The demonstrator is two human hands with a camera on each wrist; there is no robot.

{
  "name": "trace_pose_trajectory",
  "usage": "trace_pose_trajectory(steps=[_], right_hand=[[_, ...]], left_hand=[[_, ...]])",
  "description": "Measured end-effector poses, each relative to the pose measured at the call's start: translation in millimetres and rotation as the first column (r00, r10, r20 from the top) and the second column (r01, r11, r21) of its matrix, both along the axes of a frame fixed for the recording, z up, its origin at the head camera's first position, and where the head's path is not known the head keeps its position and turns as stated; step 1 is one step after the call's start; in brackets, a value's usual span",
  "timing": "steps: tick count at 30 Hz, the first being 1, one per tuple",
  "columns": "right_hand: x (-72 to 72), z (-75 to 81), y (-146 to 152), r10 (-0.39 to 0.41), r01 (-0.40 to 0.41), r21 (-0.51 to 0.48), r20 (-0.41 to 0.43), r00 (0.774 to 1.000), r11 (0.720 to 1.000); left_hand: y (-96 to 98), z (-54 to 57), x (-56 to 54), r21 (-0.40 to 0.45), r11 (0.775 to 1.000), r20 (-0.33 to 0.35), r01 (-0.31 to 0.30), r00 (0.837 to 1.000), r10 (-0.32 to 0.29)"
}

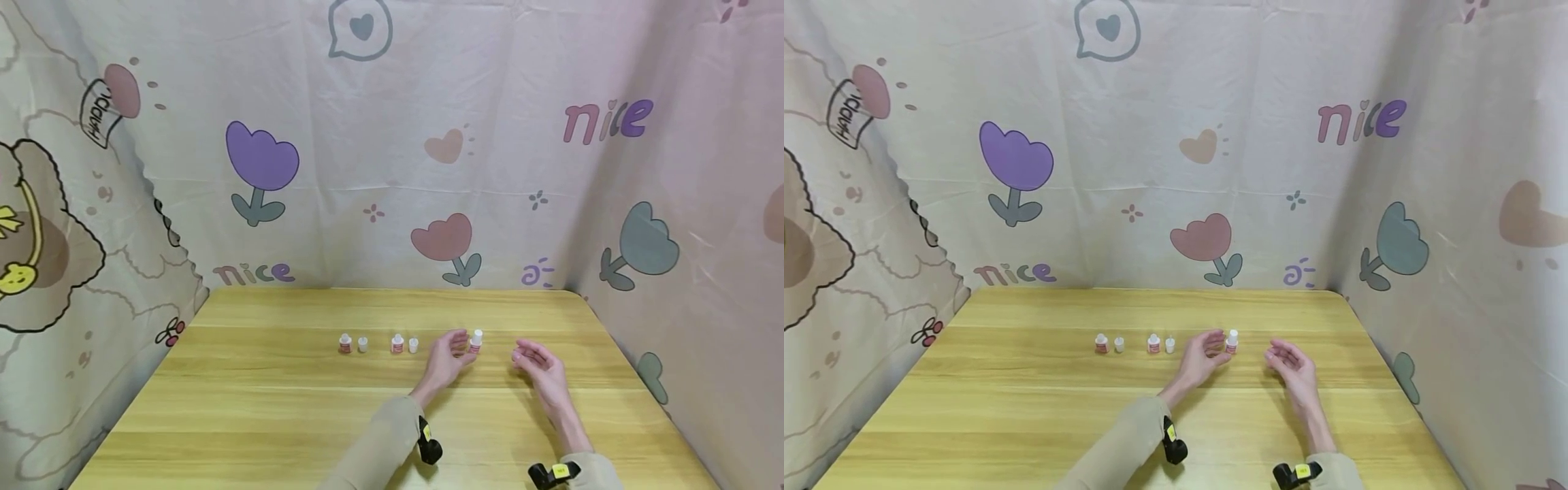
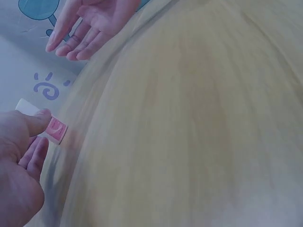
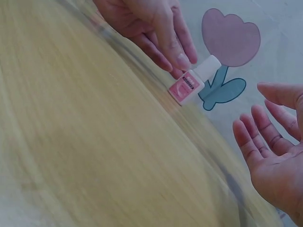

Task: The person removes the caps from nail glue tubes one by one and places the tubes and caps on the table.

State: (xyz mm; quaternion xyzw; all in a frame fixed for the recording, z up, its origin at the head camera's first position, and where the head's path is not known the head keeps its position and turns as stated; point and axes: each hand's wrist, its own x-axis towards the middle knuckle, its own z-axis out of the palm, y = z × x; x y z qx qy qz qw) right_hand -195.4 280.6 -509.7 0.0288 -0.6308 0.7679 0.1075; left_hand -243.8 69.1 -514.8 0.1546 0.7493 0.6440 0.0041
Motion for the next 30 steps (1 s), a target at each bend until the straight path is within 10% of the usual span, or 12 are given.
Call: trace_pose_trajectory(steps=[30], right_hand=[[6.2, -0.8, -1.9, 0.006, -0.006, -0.005, 0.043, 0.999, 1.0]], left_hand=[[14.6, -2.9, -8.3, -0.159, 0.982, -0.064, -0.105, 0.993, 0.096]])
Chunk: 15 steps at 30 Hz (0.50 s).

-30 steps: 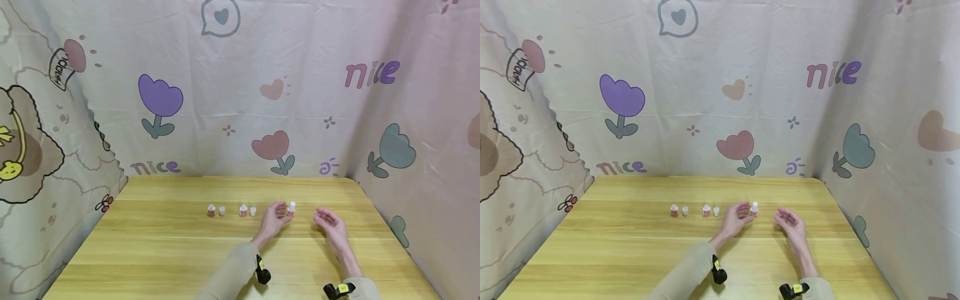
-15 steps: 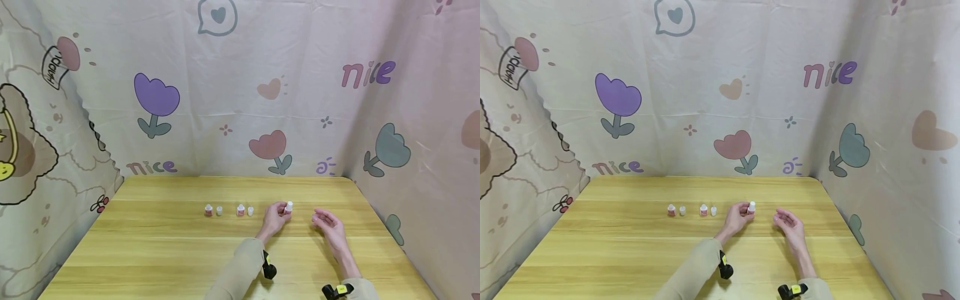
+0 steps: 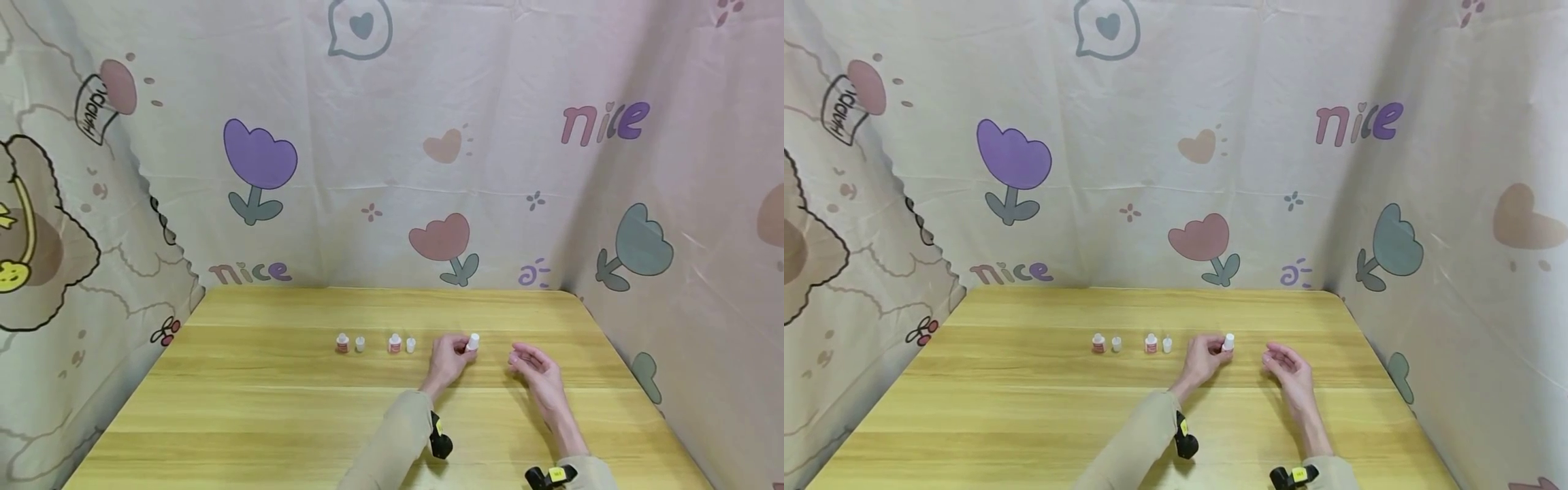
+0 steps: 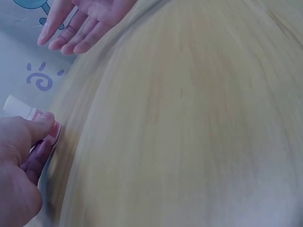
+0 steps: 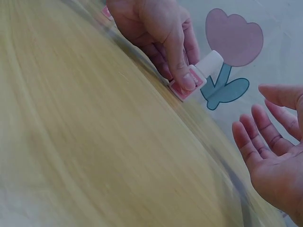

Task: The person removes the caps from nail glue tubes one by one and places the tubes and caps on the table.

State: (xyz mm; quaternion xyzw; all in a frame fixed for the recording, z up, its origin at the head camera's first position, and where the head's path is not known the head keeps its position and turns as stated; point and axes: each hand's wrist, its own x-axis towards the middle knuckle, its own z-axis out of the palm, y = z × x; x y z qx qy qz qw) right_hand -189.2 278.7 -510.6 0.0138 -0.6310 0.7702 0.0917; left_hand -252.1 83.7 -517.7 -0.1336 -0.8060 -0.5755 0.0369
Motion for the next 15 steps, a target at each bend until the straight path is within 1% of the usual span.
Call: trace_pose_trajectory(steps=[2, 5, 13, 15], right_hand=[[-0.4, 0.0, -1.7, 0.009, -0.009, -0.002, 0.004, 1.0, 1.0], [-1.2, -0.1, -4.9, 0.023, -0.024, 0.004, 0.015, 1.0, 1.0], [-3.4, 0.6, -15.3, 0.03, -0.032, 0.043, 0.05, 0.998, 0.999], [-4.5, 0.8, -18.3, 0.034, -0.037, 0.057, 0.052, 0.998, 0.998]], left_hand=[[-4.7, -1.2, 0.6, 0.011, 1.0, -0.017, 0.025, 1.0, -0.024], [-12.5, -2.7, 1.5, 0.026, 0.998, -0.014, 0.057, 0.998, -0.057], [-31.1, -4.4, 8.2, 0.004, 0.994, -0.009, 0.106, 0.994, -0.106], [-36.6, -5.4, 10.3, 0.003, 0.992, -0.012, 0.126, 0.992, -0.126]])
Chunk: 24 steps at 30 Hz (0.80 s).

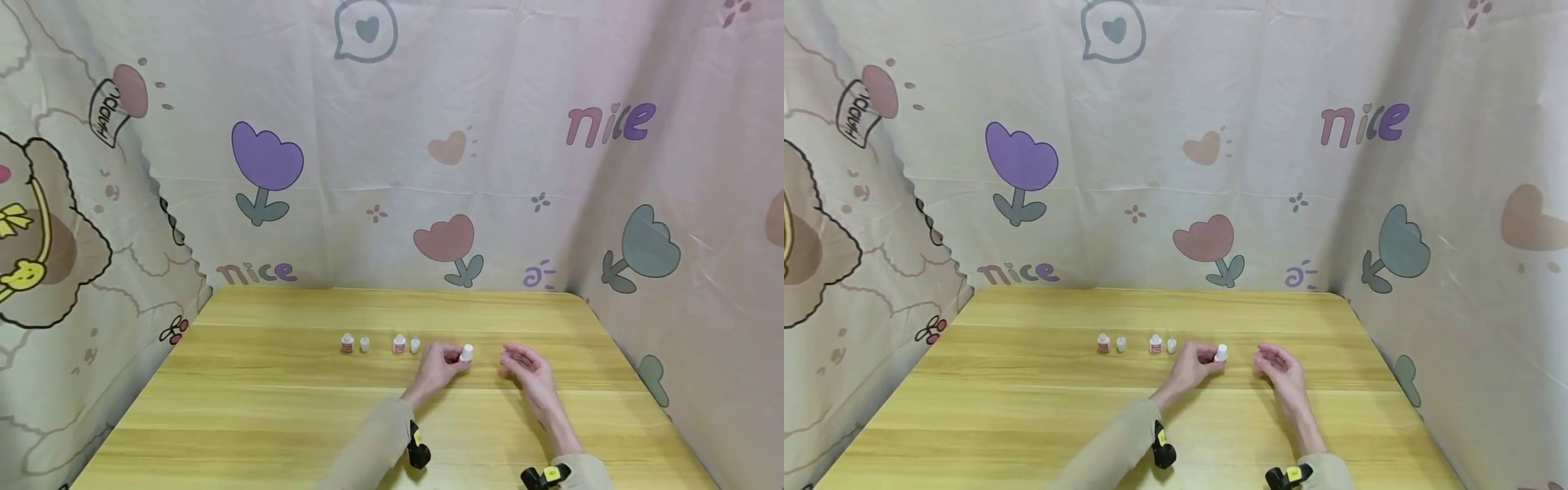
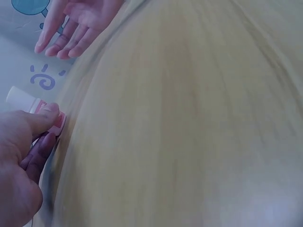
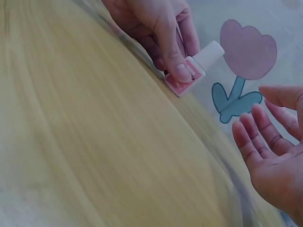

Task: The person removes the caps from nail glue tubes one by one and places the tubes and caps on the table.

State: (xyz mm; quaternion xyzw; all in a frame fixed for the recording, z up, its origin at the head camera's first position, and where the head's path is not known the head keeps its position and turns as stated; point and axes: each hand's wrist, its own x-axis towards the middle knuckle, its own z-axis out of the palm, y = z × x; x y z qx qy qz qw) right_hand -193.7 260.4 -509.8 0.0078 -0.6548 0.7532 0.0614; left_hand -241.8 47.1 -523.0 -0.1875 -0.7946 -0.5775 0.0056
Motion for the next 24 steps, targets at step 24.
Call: trace_pose_trajectory(steps=[24], right_hand=[[-5.8, 2.2, -51.6, 0.202, -0.196, 0.15, -0.026, 0.979, 0.969]], left_hand=[[-101.9, -0.5, 22.3, -0.068, 0.985, 0.005, 0.155, 0.988, -0.156]])
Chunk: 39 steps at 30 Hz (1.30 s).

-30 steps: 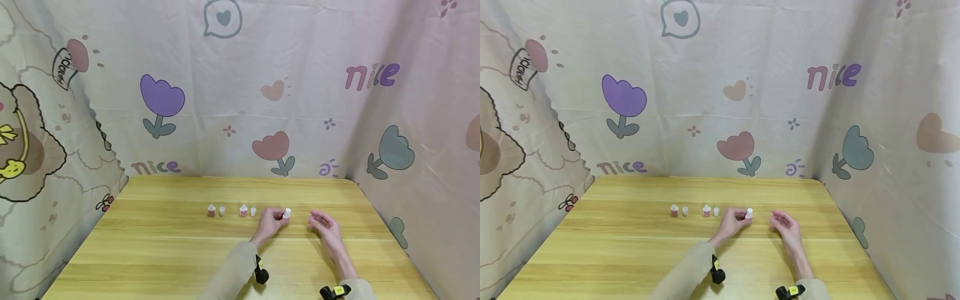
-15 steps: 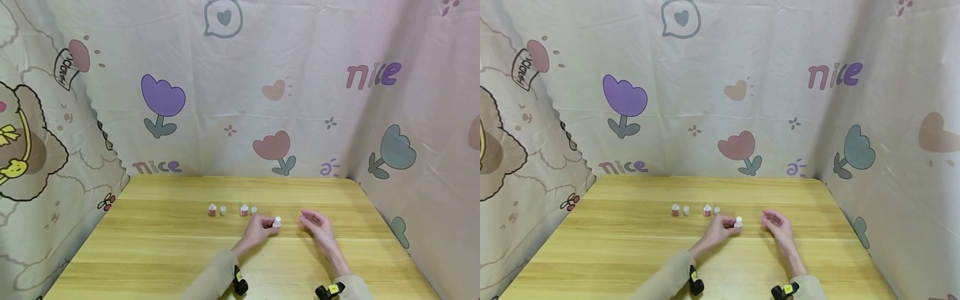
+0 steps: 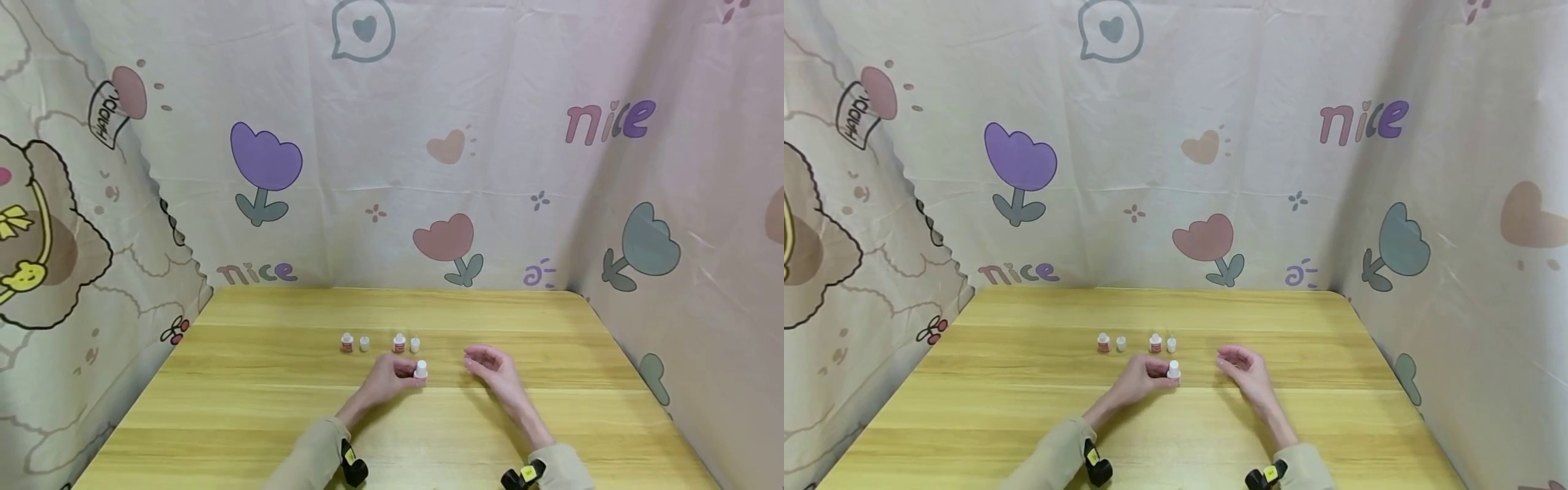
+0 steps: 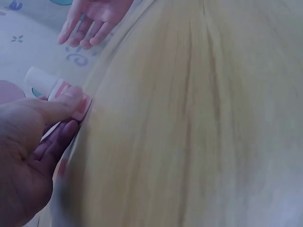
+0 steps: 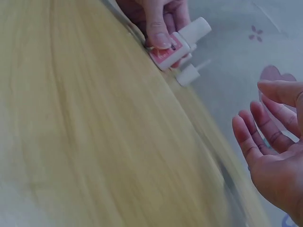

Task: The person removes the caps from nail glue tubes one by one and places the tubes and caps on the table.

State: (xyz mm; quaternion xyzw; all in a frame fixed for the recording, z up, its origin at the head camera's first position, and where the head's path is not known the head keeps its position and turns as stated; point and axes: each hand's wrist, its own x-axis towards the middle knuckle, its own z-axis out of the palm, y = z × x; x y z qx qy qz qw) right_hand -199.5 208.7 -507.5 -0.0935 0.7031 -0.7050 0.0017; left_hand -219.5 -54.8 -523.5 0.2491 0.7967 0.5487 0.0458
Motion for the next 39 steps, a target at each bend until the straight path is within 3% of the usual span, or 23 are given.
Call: trace_pose_trajectory(steps=[9, 17, 27, 39], right_hand=[[-1.8, -0.4, -19.4, 0.069, -0.054, 0.153, -0.093, 0.993, 0.987], [-5.0, 1.9, -33.2, 0.18, -0.144, 0.206, -0.166, 0.97, 0.968], [-10.2, 1.4, -48.0, 0.255, -0.208, 0.214, -0.221, 0.941, 0.954], [-10.5, 4.1, -60.5, 0.254, -0.221, 0.176, -0.193, 0.948, 0.959]], left_hand=[[-6.4, 0.8, -1.1, -0.001, 1.0, 0.021, 0.021, 1.0, -0.021], [-9.0, 0.6, -2.4, 0.013, 0.999, 0.028, 0.043, 0.999, -0.044], [-10.8, -2.5, -5.9, 0.001, 0.997, 0.035, 0.079, 0.996, -0.079], [-7.5, -1.9, -7.6, 0.014, 0.997, 0.035, 0.075, 0.997, -0.076]])
